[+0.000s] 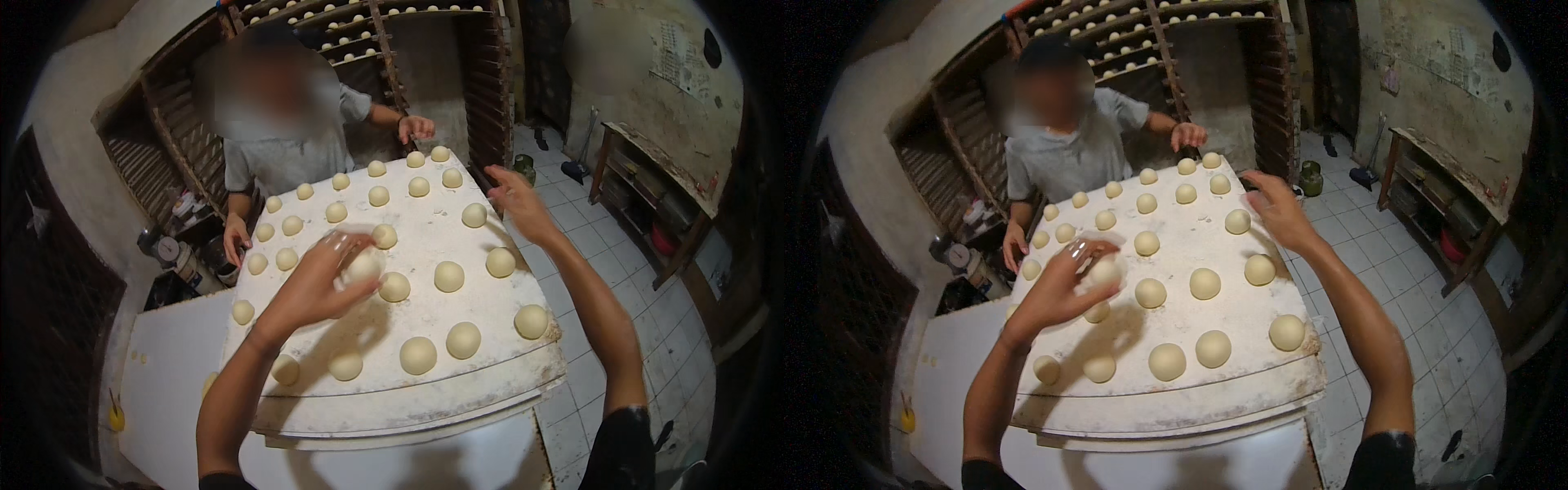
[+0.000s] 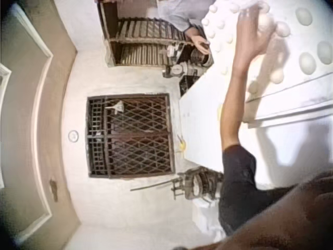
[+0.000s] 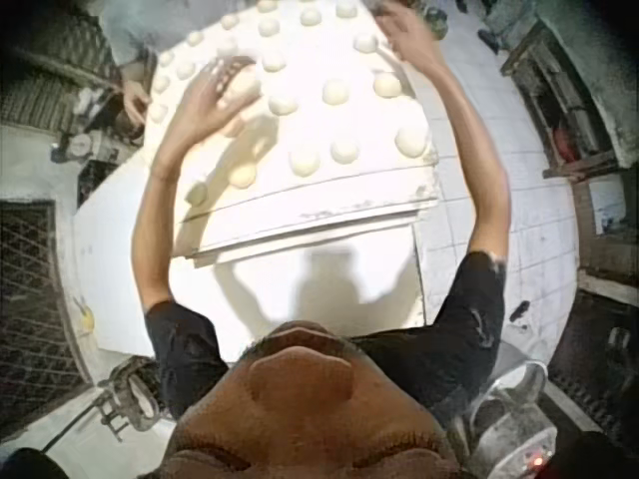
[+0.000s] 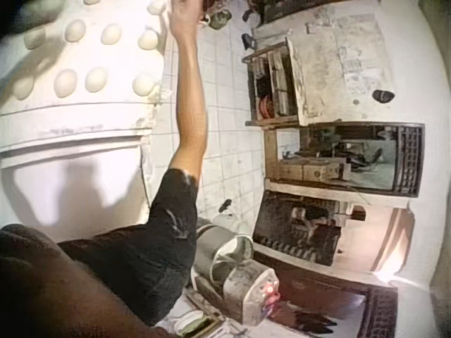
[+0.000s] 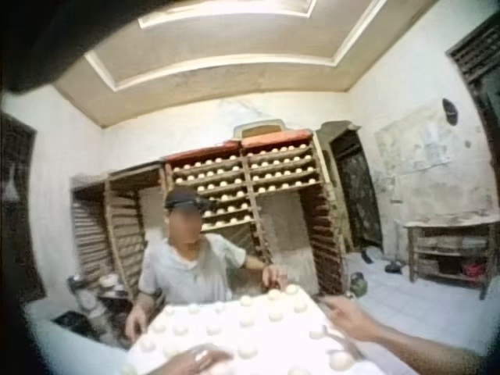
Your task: The person prepares dough for baking by shaping dough balls on a table and measuring ingredients using a scale.
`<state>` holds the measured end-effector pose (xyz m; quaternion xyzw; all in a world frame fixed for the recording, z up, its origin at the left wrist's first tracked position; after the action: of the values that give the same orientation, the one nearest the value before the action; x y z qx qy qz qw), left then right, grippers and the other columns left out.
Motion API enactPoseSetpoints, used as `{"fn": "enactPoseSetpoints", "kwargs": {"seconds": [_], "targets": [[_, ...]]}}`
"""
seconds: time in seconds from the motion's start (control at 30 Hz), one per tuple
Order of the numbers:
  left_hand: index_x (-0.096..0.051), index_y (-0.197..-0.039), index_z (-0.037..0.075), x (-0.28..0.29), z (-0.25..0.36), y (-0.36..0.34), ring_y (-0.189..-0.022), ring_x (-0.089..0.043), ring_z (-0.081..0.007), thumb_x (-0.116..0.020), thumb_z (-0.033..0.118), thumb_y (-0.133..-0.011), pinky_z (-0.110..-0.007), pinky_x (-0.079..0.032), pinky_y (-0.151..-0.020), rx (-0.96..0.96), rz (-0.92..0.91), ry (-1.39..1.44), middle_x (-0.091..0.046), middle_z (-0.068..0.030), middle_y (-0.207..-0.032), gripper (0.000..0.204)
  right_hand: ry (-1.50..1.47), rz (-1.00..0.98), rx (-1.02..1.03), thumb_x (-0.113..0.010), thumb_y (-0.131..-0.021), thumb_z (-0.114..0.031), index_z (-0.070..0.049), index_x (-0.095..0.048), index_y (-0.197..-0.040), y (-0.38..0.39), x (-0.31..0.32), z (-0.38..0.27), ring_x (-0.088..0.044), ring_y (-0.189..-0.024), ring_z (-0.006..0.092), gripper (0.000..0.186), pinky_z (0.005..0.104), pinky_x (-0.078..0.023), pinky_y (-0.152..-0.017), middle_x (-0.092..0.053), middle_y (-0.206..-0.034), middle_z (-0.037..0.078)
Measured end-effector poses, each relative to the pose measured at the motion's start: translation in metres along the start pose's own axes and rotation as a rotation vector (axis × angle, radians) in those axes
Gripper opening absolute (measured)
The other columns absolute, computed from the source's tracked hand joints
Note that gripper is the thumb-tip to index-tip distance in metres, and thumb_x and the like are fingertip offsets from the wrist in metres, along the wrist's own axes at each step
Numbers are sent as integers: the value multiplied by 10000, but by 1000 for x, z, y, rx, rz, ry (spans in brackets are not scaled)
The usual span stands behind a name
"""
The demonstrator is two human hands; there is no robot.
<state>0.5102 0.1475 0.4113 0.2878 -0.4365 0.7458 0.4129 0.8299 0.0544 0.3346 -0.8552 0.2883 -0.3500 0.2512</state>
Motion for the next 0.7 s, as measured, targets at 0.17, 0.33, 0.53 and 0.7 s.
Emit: {"fn": "enactPoseSetpoints", "kwargs": {"seconds": [0.17,0.33,0.53,0.7], "targets": [[-481,-1133,-7,-64,-105,-76,-1068,-485,-360,-523,282,-840,-432,-378,-907,62,64,-191,-483,-234,-1159,414,-369,296,-97,-353,-907,-493,0,-544,-1043,156,57,-55,-536,-921,181,546,316,-407,-846,-543,-1059,104],[-360,-1328,86,-80,-70,-113,-1318,-154,-393,-375,577,-854,-580,-146,-1021,84,-88,-384,-192,-172,-1435,682,-114,632,-659,-336,-942,-407,-20,-552,-919,365,130,-74,-524,-735,148,444,279,-416,-698,-565,-862,75],[-480,-1181,39,37,51,56,-1169,-401,-325,-568,291,-843,-397,-308,-995,-278,223,-87,-474,-191,-1201,430,-100,72,-1080,-468,-843,-153,17,-568,-1028,516,30,-107,-572,-889,214,270,307,-474,-748,-610,-962,130],[-387,-1304,54,8,106,321,-1259,-319,-293,-617,301,-815,-385,-261,-1029,49,-459,882,-367,-142,-1346,594,-233,-866,-668,-641,-792,-266,-7,-549,-1070,469,-149,-219,-577,-956,253,391,316,-434,-854,-583,-1059,143]]}}
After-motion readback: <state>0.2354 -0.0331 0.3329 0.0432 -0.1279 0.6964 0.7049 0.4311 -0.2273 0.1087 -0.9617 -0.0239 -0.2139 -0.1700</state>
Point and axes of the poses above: each hand's wrist, its own y-axis away from the middle knuckle, its own x-axis out of the back of the hand, z = x × y, the point moved 2 cm from there along -y, towards the middle knuckle
